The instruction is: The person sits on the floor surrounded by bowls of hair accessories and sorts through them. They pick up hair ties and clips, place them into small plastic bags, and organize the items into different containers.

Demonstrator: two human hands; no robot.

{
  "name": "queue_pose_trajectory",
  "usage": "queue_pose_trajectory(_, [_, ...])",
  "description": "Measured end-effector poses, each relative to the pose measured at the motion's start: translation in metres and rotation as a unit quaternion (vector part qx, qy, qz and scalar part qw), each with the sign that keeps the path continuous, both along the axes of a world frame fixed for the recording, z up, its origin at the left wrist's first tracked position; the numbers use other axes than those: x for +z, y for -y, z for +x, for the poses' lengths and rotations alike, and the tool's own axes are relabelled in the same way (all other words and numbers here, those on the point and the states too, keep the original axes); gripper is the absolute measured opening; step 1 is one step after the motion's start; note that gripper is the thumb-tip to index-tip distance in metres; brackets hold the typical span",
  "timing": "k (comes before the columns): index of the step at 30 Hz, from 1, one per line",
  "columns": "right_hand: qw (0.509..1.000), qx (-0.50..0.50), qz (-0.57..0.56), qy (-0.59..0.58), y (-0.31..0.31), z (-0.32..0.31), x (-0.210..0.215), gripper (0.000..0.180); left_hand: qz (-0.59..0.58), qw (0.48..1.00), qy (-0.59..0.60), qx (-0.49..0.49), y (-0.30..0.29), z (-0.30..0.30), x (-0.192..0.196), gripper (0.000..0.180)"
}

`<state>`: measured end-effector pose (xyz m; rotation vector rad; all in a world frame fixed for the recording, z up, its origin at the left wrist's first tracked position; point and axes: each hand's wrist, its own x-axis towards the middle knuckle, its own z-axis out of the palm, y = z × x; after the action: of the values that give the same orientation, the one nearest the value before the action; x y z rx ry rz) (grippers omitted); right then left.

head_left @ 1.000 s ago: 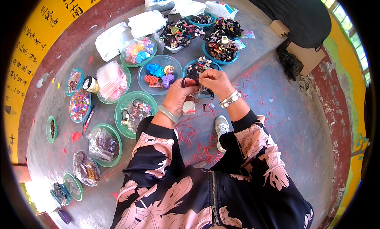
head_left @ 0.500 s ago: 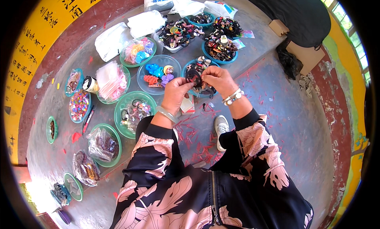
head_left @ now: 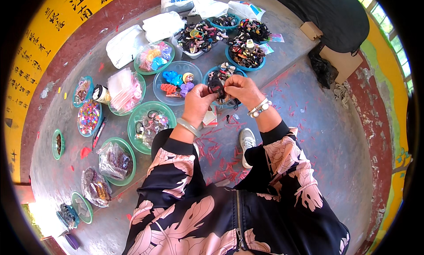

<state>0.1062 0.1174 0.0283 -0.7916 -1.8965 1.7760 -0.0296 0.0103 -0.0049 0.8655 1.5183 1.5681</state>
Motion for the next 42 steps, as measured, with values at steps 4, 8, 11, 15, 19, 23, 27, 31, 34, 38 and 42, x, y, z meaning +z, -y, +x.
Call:
queue_pose_trajectory(4, [1.0,0.001,-0.005,-0.003,0.007,-0.002,0.008,0.023,0.021,0.999,-0.041,0.004,0.0,0.001,-0.002,0.018])
queue_pose_trajectory(8, [0.998,0.013,0.054,-0.004,0.009,-0.003,0.006,0.022,0.021,1.0,-0.001,-0.013,-0.001,0.003,0.0,0.018])
queue_pose_trajectory(11, [0.999,0.001,0.04,-0.001,0.006,-0.003,0.002,0.016,0.024,0.996,0.07,-0.04,0.001,0.004,0.006,0.016])
queue_pose_trajectory(15, [1.0,-0.019,0.017,-0.003,0.005,-0.002,0.002,0.014,0.019,0.979,0.189,-0.076,0.004,0.002,0.008,0.015])
queue_pose_trajectory(19, [0.999,-0.033,0.018,0.008,0.002,0.001,0.004,0.013,0.038,0.959,0.252,-0.125,0.003,0.0,0.01,0.018])
queue_pose_trajectory(23, [0.998,-0.031,0.044,-0.015,0.003,0.0,0.004,0.012,0.024,0.955,0.27,-0.123,0.005,-0.003,0.007,0.018])
queue_pose_trajectory(27, [0.988,-0.013,0.155,0.01,0.002,0.0,0.002,0.014,-0.002,0.962,0.251,-0.108,0.004,-0.001,0.009,0.016])
queue_pose_trajectory(31, [0.989,0.0,0.148,0.013,0.004,0.001,0.006,0.015,-0.009,0.969,0.224,-0.104,0.004,0.0,0.011,0.016])
queue_pose_trajectory(34, [0.997,0.036,0.049,0.04,0.009,0.001,0.021,0.018,-0.005,0.968,0.23,-0.099,0.005,-0.003,0.007,0.015])
queue_pose_trajectory(38, [0.995,0.024,0.089,-0.025,0.0,0.005,0.012,0.017,0.004,0.953,0.289,-0.092,0.004,-0.004,0.007,0.014])
queue_pose_trajectory(42, [0.992,0.004,0.124,-0.011,-0.004,0.007,0.012,0.015,0.024,0.938,0.328,-0.109,0.005,-0.005,0.008,0.014])
